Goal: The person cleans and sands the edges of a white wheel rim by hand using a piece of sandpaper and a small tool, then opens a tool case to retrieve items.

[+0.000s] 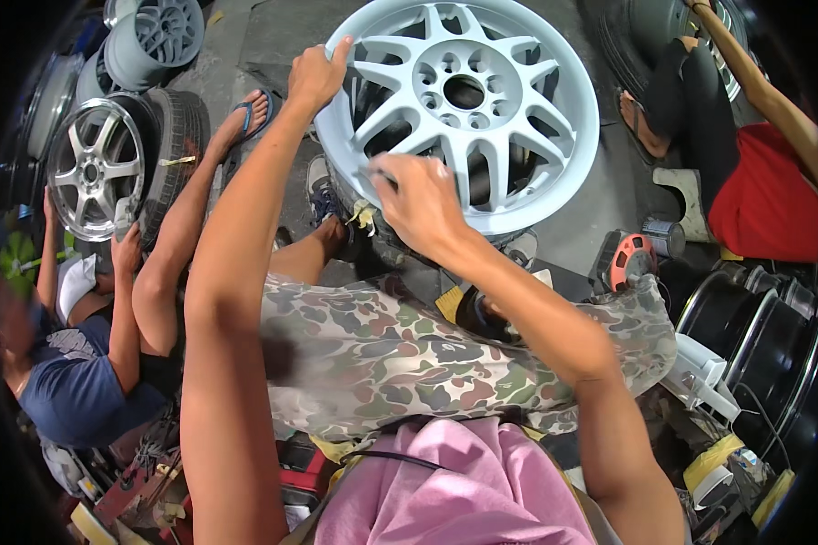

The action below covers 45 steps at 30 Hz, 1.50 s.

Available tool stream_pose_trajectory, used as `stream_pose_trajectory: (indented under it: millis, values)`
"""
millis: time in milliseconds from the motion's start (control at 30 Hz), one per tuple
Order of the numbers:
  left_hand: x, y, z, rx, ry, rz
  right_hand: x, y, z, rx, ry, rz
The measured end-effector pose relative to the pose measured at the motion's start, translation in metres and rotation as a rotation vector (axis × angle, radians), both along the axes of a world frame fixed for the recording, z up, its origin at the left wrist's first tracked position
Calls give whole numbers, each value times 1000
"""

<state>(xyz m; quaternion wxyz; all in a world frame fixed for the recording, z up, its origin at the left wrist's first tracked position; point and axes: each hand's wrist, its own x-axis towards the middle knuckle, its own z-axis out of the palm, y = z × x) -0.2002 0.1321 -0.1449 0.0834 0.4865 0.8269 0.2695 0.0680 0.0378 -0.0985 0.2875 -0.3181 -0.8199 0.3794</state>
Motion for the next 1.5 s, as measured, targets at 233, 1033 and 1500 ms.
stream_pose_trajectory:
  millis: [233,1033,1500]
  values:
    - [-3,-11,-4,37,-69,10,75,7,42,-214,-351,99]
    - [-13,-9,-22,175,-375,90,7,-6,23,72,-230,113]
    - [-8,-4,-27,230,-439,-54,68,-9,28,161,-337,290]
